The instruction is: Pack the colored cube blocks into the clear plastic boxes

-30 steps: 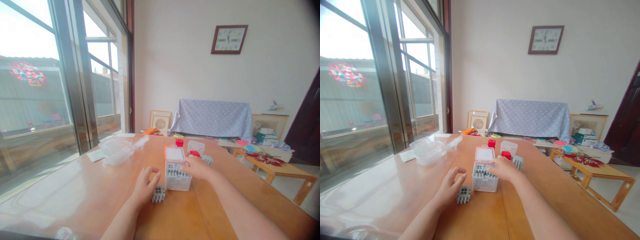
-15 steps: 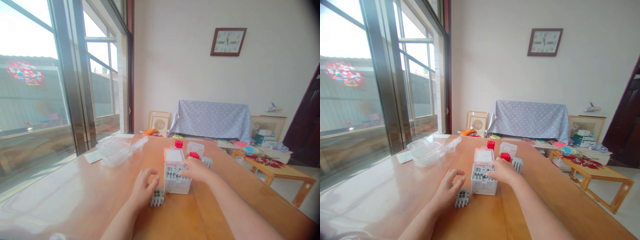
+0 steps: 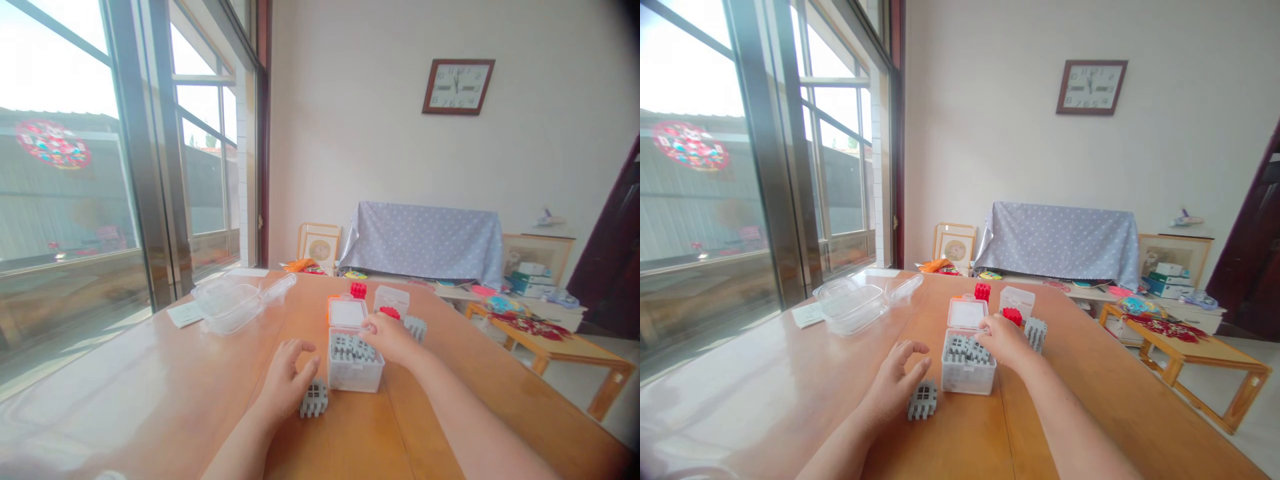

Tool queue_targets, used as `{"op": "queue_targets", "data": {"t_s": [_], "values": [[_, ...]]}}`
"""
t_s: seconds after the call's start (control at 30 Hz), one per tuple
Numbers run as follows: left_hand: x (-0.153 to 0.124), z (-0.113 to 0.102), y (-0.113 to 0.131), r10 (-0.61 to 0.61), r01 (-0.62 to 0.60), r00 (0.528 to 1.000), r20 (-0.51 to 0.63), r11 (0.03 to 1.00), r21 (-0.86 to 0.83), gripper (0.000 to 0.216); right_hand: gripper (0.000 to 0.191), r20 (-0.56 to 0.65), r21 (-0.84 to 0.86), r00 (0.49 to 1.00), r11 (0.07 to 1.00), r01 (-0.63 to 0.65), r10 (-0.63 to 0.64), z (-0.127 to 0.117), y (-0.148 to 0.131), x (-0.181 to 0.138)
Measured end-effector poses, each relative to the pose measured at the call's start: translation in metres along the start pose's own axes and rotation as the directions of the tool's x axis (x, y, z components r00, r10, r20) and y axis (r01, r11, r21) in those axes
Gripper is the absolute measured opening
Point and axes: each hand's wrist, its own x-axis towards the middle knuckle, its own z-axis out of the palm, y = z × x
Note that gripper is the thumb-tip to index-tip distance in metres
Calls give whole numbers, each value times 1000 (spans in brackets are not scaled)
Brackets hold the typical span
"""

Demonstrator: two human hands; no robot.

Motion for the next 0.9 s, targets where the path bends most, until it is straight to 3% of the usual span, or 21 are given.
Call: {"op": "queue_targets", "data": {"t_s": [0.2, 0.4, 0.9], "values": [[1, 0, -1, 3, -3, 1000, -2, 1000, -8, 21, 39, 170, 26, 978, 992, 121, -124, -16, -6, -5], [0, 1, -2, -5, 5, 1000, 2, 1000, -9, 21, 39, 286, 53, 947, 989, 136, -146, -21, -5, 3], [1, -4, 2, -16, 16, 1000, 1, 1000, -4, 19, 25, 238, 72, 940, 969, 236, -246, -14, -1, 4]]}}
